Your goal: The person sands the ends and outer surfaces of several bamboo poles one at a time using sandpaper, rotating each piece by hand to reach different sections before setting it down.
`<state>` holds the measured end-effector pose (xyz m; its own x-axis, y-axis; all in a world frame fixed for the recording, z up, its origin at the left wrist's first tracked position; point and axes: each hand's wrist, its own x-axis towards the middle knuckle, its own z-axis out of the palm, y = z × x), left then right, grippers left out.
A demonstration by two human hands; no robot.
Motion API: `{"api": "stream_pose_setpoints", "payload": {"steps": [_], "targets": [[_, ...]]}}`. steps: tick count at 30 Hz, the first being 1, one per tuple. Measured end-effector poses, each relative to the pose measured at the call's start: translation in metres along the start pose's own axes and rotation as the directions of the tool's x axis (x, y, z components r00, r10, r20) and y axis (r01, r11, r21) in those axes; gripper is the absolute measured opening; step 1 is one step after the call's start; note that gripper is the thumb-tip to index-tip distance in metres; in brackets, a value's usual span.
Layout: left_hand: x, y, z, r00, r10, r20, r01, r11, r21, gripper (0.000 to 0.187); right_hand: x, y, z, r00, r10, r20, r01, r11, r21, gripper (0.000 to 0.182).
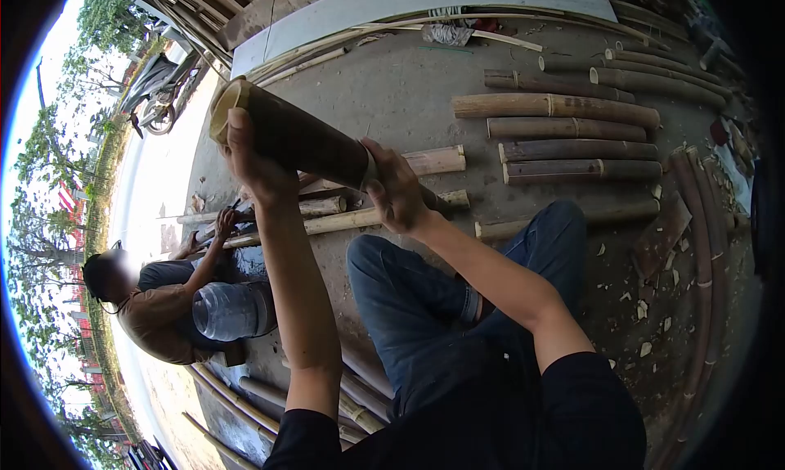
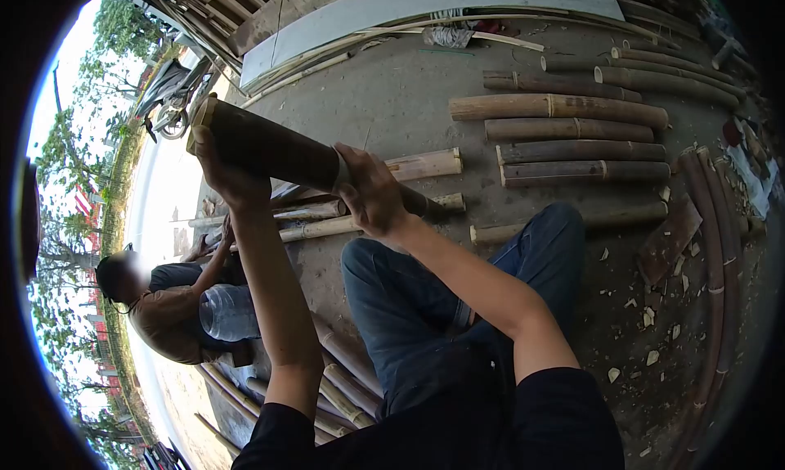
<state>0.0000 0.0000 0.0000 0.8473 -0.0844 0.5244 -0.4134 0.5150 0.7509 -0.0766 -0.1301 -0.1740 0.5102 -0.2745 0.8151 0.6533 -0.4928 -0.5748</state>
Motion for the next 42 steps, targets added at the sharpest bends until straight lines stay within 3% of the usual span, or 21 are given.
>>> {"api": "stream_pose_setpoints", "payload": {"steps": [2, 3, 5, 7, 9, 12, 13, 16, 18, 19, 22, 25, 28, 29, 32, 34, 35, 37, 38, 41, 42], "targets": [[0.001, -0.007, -0.005, 0.986, 0.164, 0.029, -0.163, 0.923, 0.349, 0.075, -0.022, 0.02, -0.012, 0.998, 0.026, 0.062, -0.035, 0.989, 0.144, 0.063], [0.006, -0.002, -0.001, 0.986, 0.157, 0.052, -0.165, 0.916, 0.365, 0.075, -0.008, 0.01, 0.001, 0.999, 0.036, 0.036, -0.041, 0.987, 0.156, 0.063], [-0.003, -0.008, 0.026, 0.936, 0.351, -0.034, -0.298, 0.838, 0.458, 0.07, 0.051, -0.027, 0.005, 0.997, -0.004, -0.071, 0.022, 0.967, 0.255, 0.059], [-0.009, -0.014, 0.039, 0.944, 0.326, -0.057, -0.272, 0.862, 0.428, 0.069, 0.123, -0.075, 0.007, 0.989, -0.064, -0.13, 0.089, 0.976, 0.197, 0.057], [-0.008, -0.024, 0.037, 0.99, 0.129, -0.049, -0.135, 0.982, -0.133, 0.067, 0.176, -0.103, 0.013, 0.957, -0.218, -0.189, 0.228, 0.973, 0.033, 0.063], [-0.011, -0.006, 0.018, 0.997, 0.034, 0.073, -0.026, 0.995, -0.1, 0.066, 0.172, -0.103, 0.016, 0.937, -0.281, -0.208, 0.266, 0.959, -0.097, 0.069], [-0.01, -0.002, 0.015, 0.991, -0.007, 0.135, 0.019, 0.996, -0.087, 0.066, 0.155, -0.093, 0.018, 0.949, -0.237, -0.205, 0.233, 0.971, -0.048, 0.07], [-0.007, 0.013, 0.015, 0.99, -0.093, 0.108, 0.091, 0.995, 0.03, 0.063, 0.064, -0.036, 0.019, 0.983, -0.127, -0.136, 0.121, 0.991, -0.05, 0.072], [-0.004, 0.014, 0.01, 0.985, -0.133, 0.108, 0.131, 0.991, 0.029, 0.053, 0.061, -0.03, 0.012, 0.982, -0.146, -0.117, 0.141, 0.989, -0.047, 0.074], [0.001, 0.017, 0.01, 0.986, -0.129, 0.109, 0.126, 0.992, 0.03, 0.053, 0.07, -0.035, 0.008, 0.982, -0.157, -0.106, 0.151, 0.987, -0.057, 0.076], [0.014, 0.036, 0.022, 0.917, -0.019, 0.398, -0.066, 0.978, 0.198, 0.051, 0.144, -0.069, 0.002, 0.922, -0.334, -0.197, 0.327, 0.943, -0.066, 0.081], [0.034, 0.052, 0.015, 0.867, -0.143, 0.478, 0.123, 0.99, 0.073, 0.052, 0.175, -0.082, -0.002, 0.895, -0.396, -0.208, 0.37, 0.916, -0.153, 0.083], [0.029, 0.06, 0.034, 0.885, -0.142, 0.443, 0.066, 0.981, 0.182, 0.058, 0.137, -0.077, 0.0, 0.903, -0.387, -0.186, 0.363, 0.919, -0.152, 0.085], [0.032, 0.056, 0.033, 0.904, -0.114, 0.411, -0.064, 0.916, 0.396, 0.062, 0.12, -0.07, 0.001, 0.927, -0.34, -0.16, 0.327, 0.939, -0.103, 0.086], [0.029, 0.059, 0.032, 0.858, -0.182, 0.48, -0.059, 0.894, 0.443, 0.066, 0.107, -0.058, -0.002, 0.936, -0.322, -0.142, 0.31, 0.946, -0.098, 0.088], [0.02, 0.062, 0.049, 0.892, -0.096, 0.442, -0.131, 0.881, 0.454, 0.073, 0.152, -0.083, -0.006, 0.915, -0.355, -0.193, 0.333, 0.933, -0.139, 0.087], [0.026, 0.059, 0.039, 0.93, -0.157, 0.332, -0.026, 0.873, 0.486, 0.082, 0.174, -0.094, -0.011, 0.881, -0.411, -0.234, 0.374, 0.908, -0.187, 0.087], [0.037, 0.07, 0.039, 0.833, -0.26, 0.489, -0.086, 0.812, 0.577, 0.087, 0.187, -0.104, -0.017, 0.932, -0.322, -0.168, 0.287, 0.936, -0.203, 0.087], [0.035, 0.071, 0.042, 0.836, -0.254, 0.487, -0.087, 0.815, 0.573, 0.087, 0.192, -0.107, -0.019, 0.964, -0.238, -0.115, 0.208, 0.952, -0.226, 0.088], [0.026, 0.071, 0.067, 0.885, -0.126, 0.448, -0.226, 0.727, 0.649, 0.093, 0.145, -0.077, -0.009, 0.914, -0.339, -0.222, 0.266, 0.916, -0.301, 0.082], [0.025, 0.072, 0.069, 0.88, -0.111, 0.463, -0.26, 0.703, 0.662, 0.088, 0.133, -0.078, -0.012, 0.914, -0.338, -0.223, 0.258, 0.91, -0.324, 0.081]]}}
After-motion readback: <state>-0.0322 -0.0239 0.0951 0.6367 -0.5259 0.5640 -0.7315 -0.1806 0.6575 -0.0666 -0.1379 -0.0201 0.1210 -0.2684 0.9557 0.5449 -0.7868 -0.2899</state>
